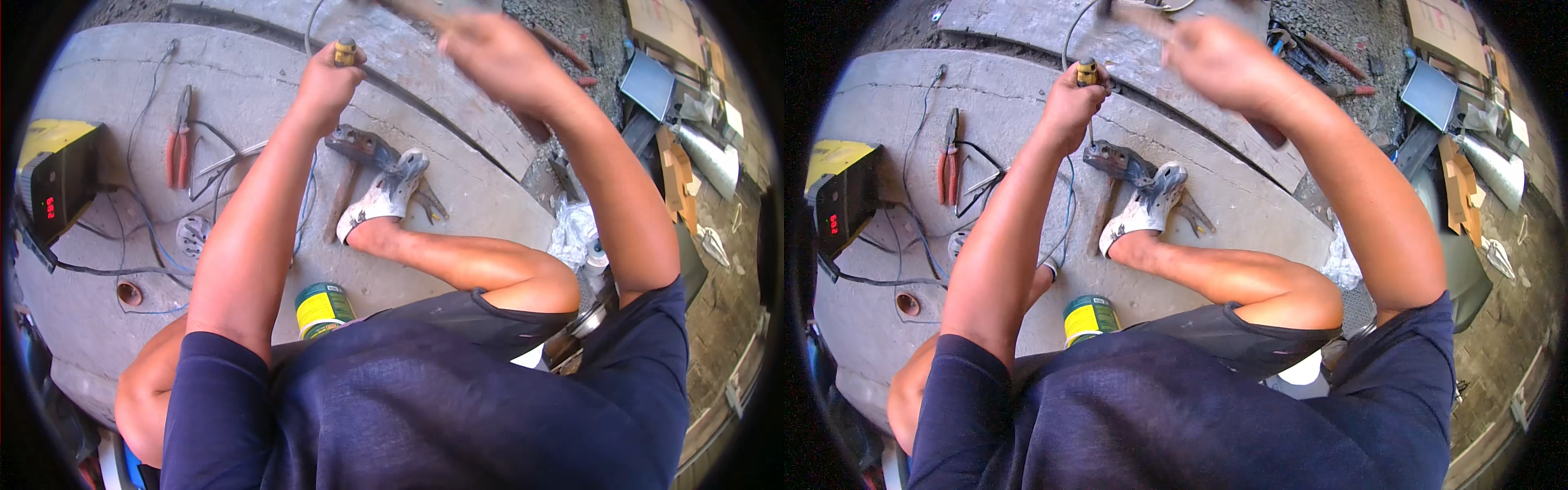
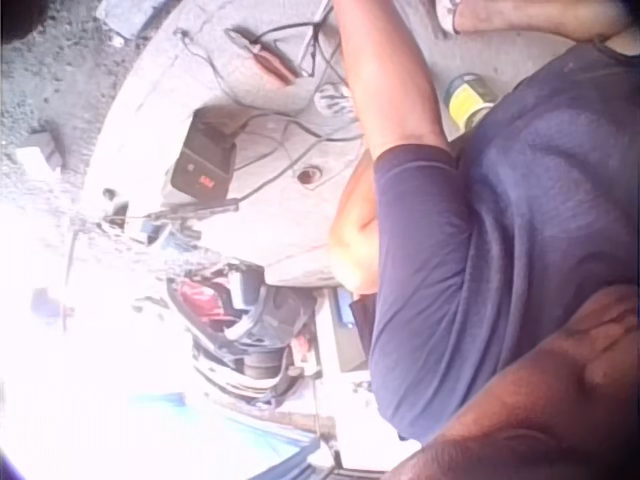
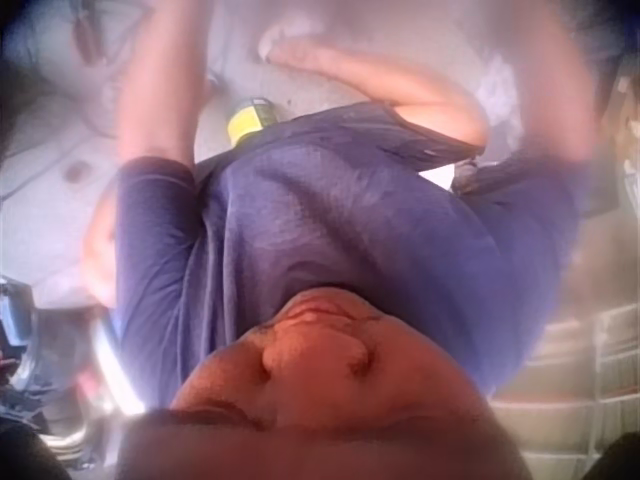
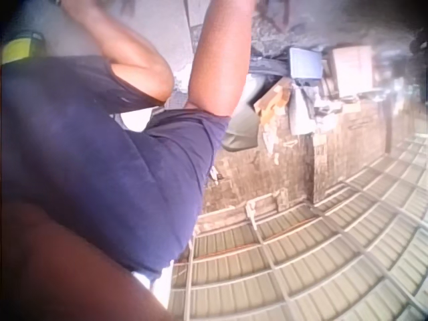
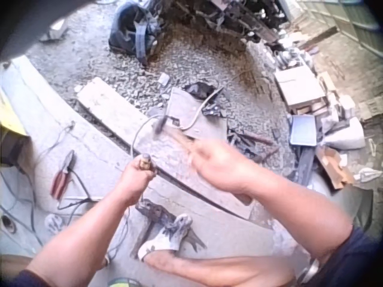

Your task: Welding a metal bracket using a portable welding machine and tools.

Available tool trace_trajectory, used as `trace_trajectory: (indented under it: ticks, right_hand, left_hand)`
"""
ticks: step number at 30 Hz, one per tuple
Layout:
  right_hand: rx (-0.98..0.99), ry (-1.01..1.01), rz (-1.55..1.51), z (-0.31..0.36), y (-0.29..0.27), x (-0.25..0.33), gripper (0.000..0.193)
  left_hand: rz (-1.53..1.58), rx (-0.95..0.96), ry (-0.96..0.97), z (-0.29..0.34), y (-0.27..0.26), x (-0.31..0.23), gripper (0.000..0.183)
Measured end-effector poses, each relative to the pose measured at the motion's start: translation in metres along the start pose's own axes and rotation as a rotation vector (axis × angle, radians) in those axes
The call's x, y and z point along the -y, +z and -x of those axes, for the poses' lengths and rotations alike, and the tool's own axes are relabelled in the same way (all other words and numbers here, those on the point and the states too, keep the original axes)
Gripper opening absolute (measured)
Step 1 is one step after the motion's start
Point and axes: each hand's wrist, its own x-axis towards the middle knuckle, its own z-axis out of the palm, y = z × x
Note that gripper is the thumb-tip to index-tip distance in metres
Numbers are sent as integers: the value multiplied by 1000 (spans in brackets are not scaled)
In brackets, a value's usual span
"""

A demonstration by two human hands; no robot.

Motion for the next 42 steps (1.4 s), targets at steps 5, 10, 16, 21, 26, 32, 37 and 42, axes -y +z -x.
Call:
trace_trajectory:
  ticks: [5, 10, 16, 21, 26, 32, 37, 42]
  right_hand:
    - [151, -76, 260, 5, 21, 6, 35]
    - [-349, -43, -440, -4, -6, 20, 30]
    - [-77, 28, -504, 26, -10, 2, 24]
    - [-110, 124, -392, 58, 34, -31, 30]
    - [-38, 217, -64, 80, 140, -53, 67]
    - [-193, 80, 48, 70, 212, -71, 42]
    - [-273, 148, 3, 36, 193, -83, 40]
    - [-222, 184, -22, 24, 178, -95, 39]
  left_hand:
    - [24, -25, -54, 2, 1, 6, 23]
    - [-48, -25, -44, 9, 3, -6, 25]
    - [-113, -105, 26, 17, -14, -51, 26]
    - [-76, -202, 58, 32, -32, -71, 31]
    - [148, -225, 78, 36, -71, -86, 33]
    - [94, -264, 182, 39, -118, -127, 32]
    - [114, -310, 221, 43, -149, -145, 32]
    - [148, -318, 225, 40, -151, -150, 33]
